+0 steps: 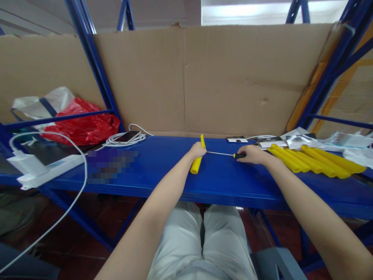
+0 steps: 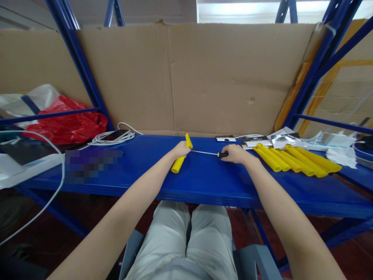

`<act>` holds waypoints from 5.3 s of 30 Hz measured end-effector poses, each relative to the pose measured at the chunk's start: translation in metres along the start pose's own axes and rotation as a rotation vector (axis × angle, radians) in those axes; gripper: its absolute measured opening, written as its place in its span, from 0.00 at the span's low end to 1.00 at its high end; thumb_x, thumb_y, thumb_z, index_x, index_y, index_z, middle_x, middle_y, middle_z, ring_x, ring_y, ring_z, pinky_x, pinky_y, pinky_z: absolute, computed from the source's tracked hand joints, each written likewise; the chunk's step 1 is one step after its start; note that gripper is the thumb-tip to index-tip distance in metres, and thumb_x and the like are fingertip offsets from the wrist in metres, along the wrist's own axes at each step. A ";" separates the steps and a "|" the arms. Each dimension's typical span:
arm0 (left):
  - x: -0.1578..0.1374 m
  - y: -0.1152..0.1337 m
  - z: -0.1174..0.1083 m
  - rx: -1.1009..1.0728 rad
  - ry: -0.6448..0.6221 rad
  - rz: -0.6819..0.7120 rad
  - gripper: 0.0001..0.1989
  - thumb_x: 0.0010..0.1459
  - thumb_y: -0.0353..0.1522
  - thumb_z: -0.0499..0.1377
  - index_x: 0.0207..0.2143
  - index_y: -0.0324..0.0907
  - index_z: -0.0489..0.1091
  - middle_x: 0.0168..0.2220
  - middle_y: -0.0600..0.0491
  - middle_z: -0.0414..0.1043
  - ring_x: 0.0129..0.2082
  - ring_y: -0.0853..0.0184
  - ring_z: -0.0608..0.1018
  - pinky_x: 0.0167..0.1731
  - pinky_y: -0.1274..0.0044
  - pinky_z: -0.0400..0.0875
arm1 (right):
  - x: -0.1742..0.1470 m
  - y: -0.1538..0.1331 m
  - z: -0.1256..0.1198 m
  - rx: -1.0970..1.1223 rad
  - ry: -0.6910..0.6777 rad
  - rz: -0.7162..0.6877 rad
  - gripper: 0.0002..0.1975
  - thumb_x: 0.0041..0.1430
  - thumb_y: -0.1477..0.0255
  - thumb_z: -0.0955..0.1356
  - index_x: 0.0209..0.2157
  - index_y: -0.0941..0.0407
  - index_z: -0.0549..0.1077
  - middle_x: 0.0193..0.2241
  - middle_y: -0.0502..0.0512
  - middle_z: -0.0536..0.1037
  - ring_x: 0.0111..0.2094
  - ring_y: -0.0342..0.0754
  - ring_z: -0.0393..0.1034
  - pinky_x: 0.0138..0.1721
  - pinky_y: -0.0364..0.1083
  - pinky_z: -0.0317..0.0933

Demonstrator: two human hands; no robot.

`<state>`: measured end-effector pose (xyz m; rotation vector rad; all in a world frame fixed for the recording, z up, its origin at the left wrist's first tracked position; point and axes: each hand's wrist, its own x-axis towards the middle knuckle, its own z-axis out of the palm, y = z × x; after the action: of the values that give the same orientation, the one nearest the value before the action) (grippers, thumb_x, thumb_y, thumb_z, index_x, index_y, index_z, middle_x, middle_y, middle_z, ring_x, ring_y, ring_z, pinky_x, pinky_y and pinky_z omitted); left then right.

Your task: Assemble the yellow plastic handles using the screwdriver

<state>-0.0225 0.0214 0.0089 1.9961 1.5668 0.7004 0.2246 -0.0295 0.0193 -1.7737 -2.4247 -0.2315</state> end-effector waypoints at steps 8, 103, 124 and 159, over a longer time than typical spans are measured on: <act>-0.016 0.020 0.008 -0.172 -0.021 0.059 0.12 0.51 0.20 0.52 0.37 0.31 0.70 0.20 0.54 0.66 0.15 0.72 0.67 0.19 0.80 0.64 | 0.002 -0.015 0.007 0.132 0.014 -0.119 0.09 0.51 0.68 0.68 0.33 0.57 0.77 0.34 0.57 0.79 0.33 0.49 0.72 0.34 0.44 0.63; 0.034 0.105 0.056 -0.704 -0.206 -0.175 0.04 0.54 0.21 0.56 0.33 0.33 0.67 0.16 0.60 0.58 0.16 0.76 0.63 0.19 0.82 0.61 | 0.046 0.055 0.028 0.376 0.121 0.702 0.12 0.51 0.81 0.62 0.30 0.62 0.78 0.27 0.62 0.79 0.29 0.49 0.75 0.35 0.42 0.66; 0.041 0.056 0.022 -0.727 -0.108 -0.244 0.18 0.52 0.17 0.53 0.47 0.27 0.64 0.27 0.48 0.70 0.22 0.73 0.72 0.24 0.81 0.68 | 0.054 0.051 0.028 0.330 0.030 0.270 0.21 0.52 0.82 0.61 0.44 0.57 0.78 0.42 0.55 0.79 0.44 0.48 0.73 0.48 0.42 0.63; 0.002 0.002 0.006 -0.209 0.118 -0.012 0.23 0.51 0.19 0.55 0.47 0.41 0.51 0.41 0.43 0.70 0.40 0.62 0.77 0.37 0.73 0.70 | 0.066 0.054 0.037 0.157 -0.085 0.280 0.27 0.49 0.84 0.61 0.51 0.59 0.74 0.48 0.58 0.76 0.49 0.49 0.70 0.53 0.42 0.57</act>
<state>-0.0163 0.0223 0.0061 1.8199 1.5018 0.9514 0.2559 0.0559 -0.0010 -2.0556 -2.1421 0.0623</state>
